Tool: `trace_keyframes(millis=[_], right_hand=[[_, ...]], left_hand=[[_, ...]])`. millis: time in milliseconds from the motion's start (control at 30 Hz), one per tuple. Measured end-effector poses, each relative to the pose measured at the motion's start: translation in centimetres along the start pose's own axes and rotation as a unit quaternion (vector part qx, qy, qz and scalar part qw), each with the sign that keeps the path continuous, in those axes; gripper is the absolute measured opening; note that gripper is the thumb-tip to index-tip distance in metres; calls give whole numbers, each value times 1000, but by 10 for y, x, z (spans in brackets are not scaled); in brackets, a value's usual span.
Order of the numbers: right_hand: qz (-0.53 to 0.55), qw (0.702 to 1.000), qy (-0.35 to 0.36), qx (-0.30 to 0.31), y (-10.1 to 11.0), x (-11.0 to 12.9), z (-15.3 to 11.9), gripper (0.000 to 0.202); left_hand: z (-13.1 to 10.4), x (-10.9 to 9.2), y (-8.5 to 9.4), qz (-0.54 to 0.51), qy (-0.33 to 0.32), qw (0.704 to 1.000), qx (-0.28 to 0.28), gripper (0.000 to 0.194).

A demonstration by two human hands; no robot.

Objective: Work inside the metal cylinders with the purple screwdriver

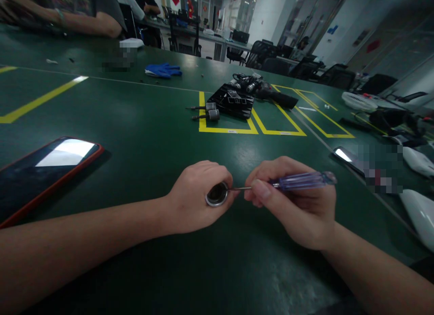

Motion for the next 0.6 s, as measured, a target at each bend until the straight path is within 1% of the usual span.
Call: trace_keyframes(millis=[133, 200, 267, 333, 467, 533, 600], right_hand=[[30, 999, -29, -21, 2, -10, -1, 3], [35, 999, -21, -27, 4, -8, -2, 3], [29, 999, 7, -30, 5, 1, -3, 6], [2, 999, 41, -9, 1, 12, -3, 8], [-69, 990, 96, 74, -18, 28, -4, 11], [-70, 988, 115, 74, -20, 32, -5, 12], [-73, 991, 99, 56, -16, 29, -4, 12]], left_hand=[[0, -1, 0, -3, -5, 1000, -1, 12], [0, -1, 0, -5, -7, 1000, -4, 13], [0, -2, 0, -8, -17, 1000, -7, 12], [0, -3, 0, -12, -25, 1000, -6, 12], [0, -3, -1, -21, -31, 999, -6, 14], [-1, -3, -1, -23, -31, 999, -8, 15], [-1, -3, -1, -22, -28, 999, -5, 15]])
Point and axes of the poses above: each hand's wrist, its own z-axis towards the middle knuckle, its own y-axis out of the back of the hand, x = y × z, the point moved 10 cm from there along z, towards the middle knuckle, and after that the axes turned 2 degrees about -y, right-handed, at the moved point
